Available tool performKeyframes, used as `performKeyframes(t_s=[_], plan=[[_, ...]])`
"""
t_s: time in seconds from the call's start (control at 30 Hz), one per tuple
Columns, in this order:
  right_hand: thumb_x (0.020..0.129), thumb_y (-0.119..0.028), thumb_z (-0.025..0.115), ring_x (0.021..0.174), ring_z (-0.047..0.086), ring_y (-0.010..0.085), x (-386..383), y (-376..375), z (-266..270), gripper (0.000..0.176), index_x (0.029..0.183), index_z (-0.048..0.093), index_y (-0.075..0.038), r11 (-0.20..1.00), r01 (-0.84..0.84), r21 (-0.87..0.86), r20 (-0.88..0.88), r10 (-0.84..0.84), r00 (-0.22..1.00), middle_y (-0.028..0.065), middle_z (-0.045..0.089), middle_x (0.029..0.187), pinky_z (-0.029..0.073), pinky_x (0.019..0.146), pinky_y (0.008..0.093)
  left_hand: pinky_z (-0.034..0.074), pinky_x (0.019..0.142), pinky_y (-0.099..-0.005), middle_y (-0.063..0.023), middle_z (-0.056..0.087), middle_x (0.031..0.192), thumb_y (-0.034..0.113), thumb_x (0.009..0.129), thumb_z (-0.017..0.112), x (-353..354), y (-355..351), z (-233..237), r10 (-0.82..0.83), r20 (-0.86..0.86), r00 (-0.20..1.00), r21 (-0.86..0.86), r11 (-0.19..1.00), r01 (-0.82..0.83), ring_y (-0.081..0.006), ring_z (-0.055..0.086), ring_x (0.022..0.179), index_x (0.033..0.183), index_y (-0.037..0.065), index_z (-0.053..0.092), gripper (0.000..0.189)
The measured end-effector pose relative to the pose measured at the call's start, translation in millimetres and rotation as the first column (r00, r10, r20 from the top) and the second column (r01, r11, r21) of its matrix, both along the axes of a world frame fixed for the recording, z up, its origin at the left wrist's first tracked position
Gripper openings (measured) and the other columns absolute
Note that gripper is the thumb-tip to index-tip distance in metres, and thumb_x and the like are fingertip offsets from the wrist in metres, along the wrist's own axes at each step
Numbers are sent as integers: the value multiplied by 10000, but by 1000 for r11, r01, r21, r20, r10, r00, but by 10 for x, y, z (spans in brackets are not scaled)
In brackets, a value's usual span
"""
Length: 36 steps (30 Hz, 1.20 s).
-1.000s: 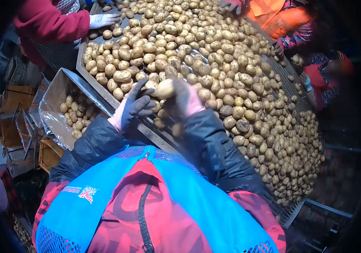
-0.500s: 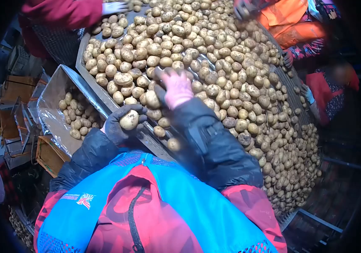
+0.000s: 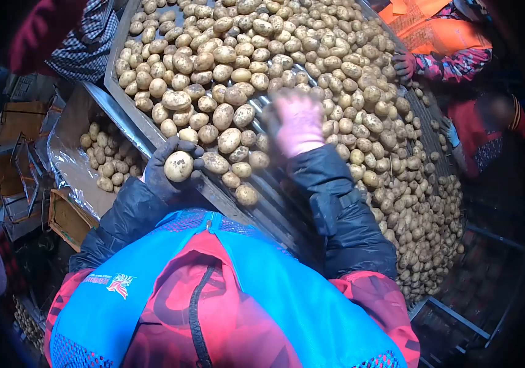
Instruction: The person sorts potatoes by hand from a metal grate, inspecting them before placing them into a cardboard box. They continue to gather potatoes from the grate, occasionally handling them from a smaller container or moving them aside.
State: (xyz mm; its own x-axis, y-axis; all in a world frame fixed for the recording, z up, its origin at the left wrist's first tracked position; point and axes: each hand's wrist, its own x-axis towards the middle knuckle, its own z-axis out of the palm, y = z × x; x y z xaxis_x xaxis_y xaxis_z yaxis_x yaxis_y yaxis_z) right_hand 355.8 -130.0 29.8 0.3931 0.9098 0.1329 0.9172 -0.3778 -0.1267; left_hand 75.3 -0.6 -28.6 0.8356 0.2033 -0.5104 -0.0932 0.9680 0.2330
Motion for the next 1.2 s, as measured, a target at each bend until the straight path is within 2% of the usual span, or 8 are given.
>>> performKeyframes(t_s=[0.3, 0.47, 0.57, 0.77, 0.87, 1.0, 1.1, 1.2], plan=[[868, -410, 696, 1050, 652, 333, -678, 292, -255, 403, 1158, 658, -134, 970, -126, -210, -298, 59, 953, 151, 676, 1077, 530, 884, 451, 602, 707, -394, -167, 707, 1029, 464, 1037, 500, 81, -45, 174, -179, -49, 983, 67, 981, 182, -280, 715, 861, 1185, -17, 629, 520], [901, -460, 699, 1075, 677, 370, -635, 242, 89, 541, 1275, 651, -72, 998, 47, 42, -845, 11, 535, 208, 708, 1117, 515, 948, 434, 590, 702, -379, -118, 720, 1025, 648, 957, 527, 120, -7, 160, -295, -10, 955, 13, 955, 296, -272, 709, 865, 1464, 90, 470, 756], [922, -388, 701, 1093, 673, 336, -641, 221, 274, 493, 1306, 641, -84, 926, -292, 238, -711, 371, 597, 197, 670, 1217, 529, 940, 407, 575, 684, -369, -107, 684, 1086, 666, 932, 556, 119, -39, -32, -212, 158, 964, -141, 962, 235, -248, 677, 875, 1486, 93, 442, 806], [877, -463, 675, 1121, 658, 350, 805, 813, -22, 508, 1254, 680, -122, 909, 369, -195, -186, -404, 896, 201, 691, 1200, 513, 957, 439, 580, 729, -403, -138, 656, 1156, 637, 938, 569, 57, -22, -77, -150, 330, 932, -188, 957, 220, -287, 671, 935, 1528, 84, 376, 831], [870, -465, 676, 1143, 654, 330, 868, 1037, -294, 537, 1312, 630, -164, 881, 234, -412, 25, -246, 969, 173, 685, 1219, 511, 973, 450, 589, 806, -456, -179, 644, 1211, 608, 946, 576, 46, -11, -182, -108, 337, 935, -254, 946, 201, -341, 676, 1036, 1553, 88, 335, 834], [822, -442, 747, 1086, 682, 281, 1101, 957, -490, 516, 1218, 695, -115, 951, 263, -162, -288, -300, 909, 172, 721, 1092, 528, 914, 431, 587, 878, -541, -205, 587, 1347, 572, 954, 592, 24, -47, -232, -68, 402, 913, -275, 942, 192, -418, 630, 1171, 1510, 77, 386, 772], [840, -310, 753, 991, 657, 191, 1417, 677, -389, 465, 1228, 678, -66, 881, 472, -2, -957, -139, 255, 64, 712, 1054, 560, 863, 371, 577, 900, -545, -203, 584, 1352, 562, 951, 604, 44, -44, -215, -57, 390, 919, -237, 958, 160, -421, 616, 1192, 1521, 101, 378, 767], [865, -208, 676, 991, 644, 179, 1318, 382, -88, 358, 1193, 685, -66, 796, 592, 126, -947, 275, -169, 73, 698, 1046, 558, 722, 336, 561, 895, -527, -146, 637, 1230, 497, 925, 675, 50, -55, -37, -65, 267, 962, -167, 980, 112, -372, 643, 1128, 1559, 161, 310, 805]])
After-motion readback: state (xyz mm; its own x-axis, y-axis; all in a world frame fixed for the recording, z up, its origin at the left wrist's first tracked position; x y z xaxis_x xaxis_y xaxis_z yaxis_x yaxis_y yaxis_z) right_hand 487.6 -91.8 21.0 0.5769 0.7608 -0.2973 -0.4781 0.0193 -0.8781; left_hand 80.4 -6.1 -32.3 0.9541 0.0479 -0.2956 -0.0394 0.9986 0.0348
